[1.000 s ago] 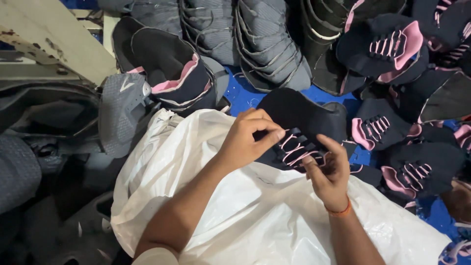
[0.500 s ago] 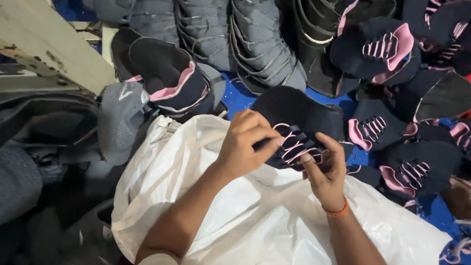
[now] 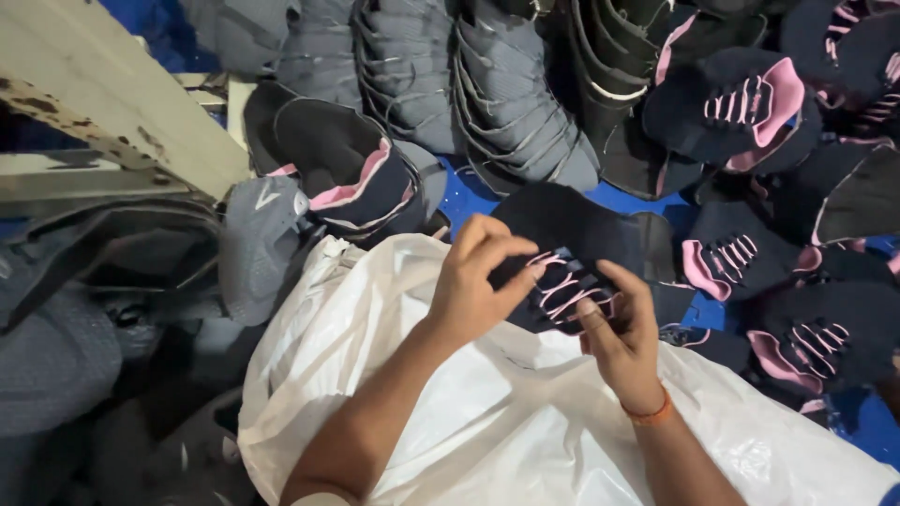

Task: The person sits with a pile of black and pink shoes on their lap. They pick up a shoe, pull the pink laces taut, and use scissors to trim the excess lace length. After cutting, they place the shoe back on the pile and repeat the process with another shoe.

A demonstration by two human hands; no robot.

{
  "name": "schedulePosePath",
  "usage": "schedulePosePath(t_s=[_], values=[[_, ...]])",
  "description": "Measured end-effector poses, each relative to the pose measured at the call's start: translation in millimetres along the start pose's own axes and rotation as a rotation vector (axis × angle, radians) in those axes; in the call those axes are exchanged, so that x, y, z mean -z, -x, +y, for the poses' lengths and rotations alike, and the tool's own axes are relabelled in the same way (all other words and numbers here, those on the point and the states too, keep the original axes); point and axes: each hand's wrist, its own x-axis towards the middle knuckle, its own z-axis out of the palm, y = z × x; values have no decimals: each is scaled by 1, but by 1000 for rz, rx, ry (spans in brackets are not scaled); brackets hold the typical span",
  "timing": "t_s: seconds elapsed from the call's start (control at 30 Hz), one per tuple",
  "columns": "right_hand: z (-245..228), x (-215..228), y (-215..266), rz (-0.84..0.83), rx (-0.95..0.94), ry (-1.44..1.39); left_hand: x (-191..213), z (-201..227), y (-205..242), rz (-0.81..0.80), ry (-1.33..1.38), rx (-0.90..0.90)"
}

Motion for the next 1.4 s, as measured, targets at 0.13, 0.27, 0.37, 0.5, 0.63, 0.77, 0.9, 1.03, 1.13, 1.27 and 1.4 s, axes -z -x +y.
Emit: schedulePosePath(t_s=[0.13, 0.27, 0.37, 0.5, 0.63, 0.77, 0.9, 1.03, 1.13, 1.27, 1.4], values=[[-3, 4, 2, 55, 29, 1, -5, 24, -2, -54, -1, -74], [-1, 0, 0, -22, 69, 39, -13, 8, -3, -26, -156, -72], [0, -9, 4, -66, 62, 2, -10, 0, 5, 12, -210, 10], [-2, -6, -4, -54, 74, -84, -8, 5, 0, -46, -39, 12], [-4, -1, 2, 27, 24, -83, -10, 29, 0, -64, 13, -22], [-1, -3, 1, -16, 54, -68, -12, 23, -1, -93, -108, -86], [-3, -7, 1, -35, 38, -70, -7, -2, 2, -185, 12, 103], [-2, -3, -4, -23, 24, -59, -9, -7, 4, -316, 153, 166], [-11, -2, -2, 47, -17, 5, -6, 5, 5, -352, 142, 158], [-8, 1, -3, 59, -19, -32, 2, 21, -5, -364, 64, 55], [-3, 1, 0, 82, -13, -17, 1, 17, -4, -379, -78, -20]])
